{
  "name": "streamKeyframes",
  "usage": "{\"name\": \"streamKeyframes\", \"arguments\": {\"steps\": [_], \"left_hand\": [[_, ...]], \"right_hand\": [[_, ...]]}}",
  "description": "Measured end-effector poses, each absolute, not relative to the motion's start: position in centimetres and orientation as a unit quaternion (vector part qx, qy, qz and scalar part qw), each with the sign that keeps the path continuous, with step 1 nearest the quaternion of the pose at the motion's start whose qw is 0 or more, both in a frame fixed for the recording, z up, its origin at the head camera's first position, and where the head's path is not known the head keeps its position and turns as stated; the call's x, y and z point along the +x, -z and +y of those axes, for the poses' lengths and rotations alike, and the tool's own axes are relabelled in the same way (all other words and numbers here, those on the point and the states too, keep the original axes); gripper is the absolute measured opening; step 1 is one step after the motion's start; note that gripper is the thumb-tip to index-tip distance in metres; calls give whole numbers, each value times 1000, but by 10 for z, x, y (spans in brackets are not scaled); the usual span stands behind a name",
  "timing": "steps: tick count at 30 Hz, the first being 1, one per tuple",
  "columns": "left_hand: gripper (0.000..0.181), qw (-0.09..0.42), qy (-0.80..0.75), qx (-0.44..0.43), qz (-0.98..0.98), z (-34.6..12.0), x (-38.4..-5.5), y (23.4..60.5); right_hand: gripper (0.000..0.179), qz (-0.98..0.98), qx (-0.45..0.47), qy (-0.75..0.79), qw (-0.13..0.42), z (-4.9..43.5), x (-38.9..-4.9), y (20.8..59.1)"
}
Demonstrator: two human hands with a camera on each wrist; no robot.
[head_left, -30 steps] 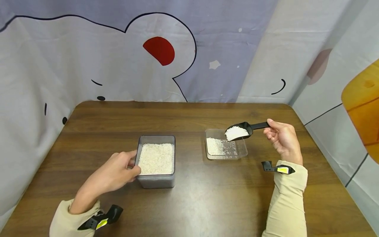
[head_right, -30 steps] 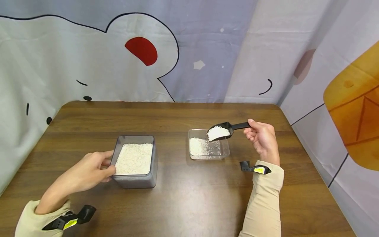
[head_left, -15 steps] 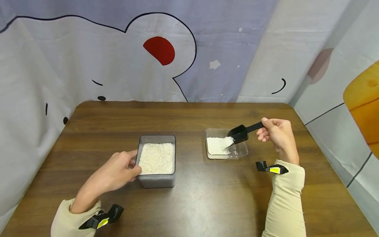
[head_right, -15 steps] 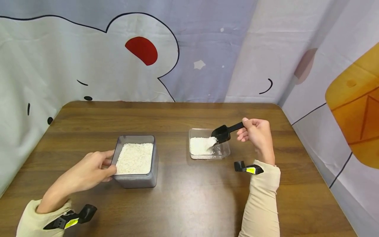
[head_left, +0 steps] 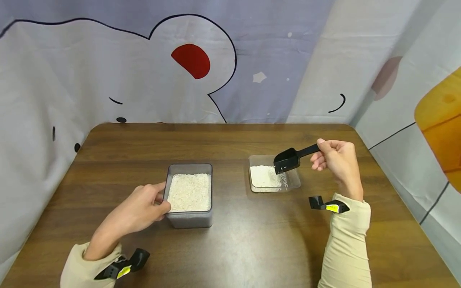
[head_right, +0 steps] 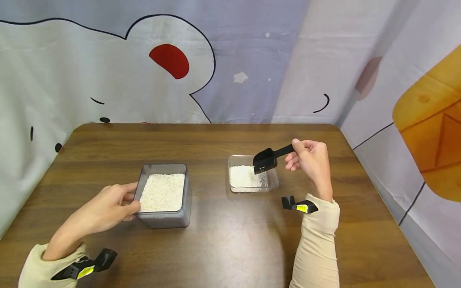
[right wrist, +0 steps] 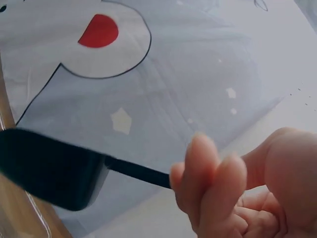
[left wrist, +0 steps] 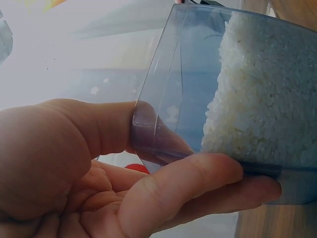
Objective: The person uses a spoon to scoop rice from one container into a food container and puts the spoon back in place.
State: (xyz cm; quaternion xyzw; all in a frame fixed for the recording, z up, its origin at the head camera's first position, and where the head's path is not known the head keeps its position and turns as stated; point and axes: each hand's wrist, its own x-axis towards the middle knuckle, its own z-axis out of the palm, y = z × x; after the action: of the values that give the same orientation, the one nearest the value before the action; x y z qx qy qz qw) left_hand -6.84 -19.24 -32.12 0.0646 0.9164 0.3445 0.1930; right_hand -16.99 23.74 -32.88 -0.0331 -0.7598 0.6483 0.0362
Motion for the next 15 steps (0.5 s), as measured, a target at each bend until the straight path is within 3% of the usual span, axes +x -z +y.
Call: {"name": "streamKeyframes", "arguments": {"steps": [8,15], "left_hand": [[64,196,-348,64,915,-192,-67,323],[64,199,-353,60,912,-193,-68,322]], "right_hand": [[22,-646,-14,-763,17,228,-167,323],[20,-571,19,-821,-12,208,-167,318]]}}
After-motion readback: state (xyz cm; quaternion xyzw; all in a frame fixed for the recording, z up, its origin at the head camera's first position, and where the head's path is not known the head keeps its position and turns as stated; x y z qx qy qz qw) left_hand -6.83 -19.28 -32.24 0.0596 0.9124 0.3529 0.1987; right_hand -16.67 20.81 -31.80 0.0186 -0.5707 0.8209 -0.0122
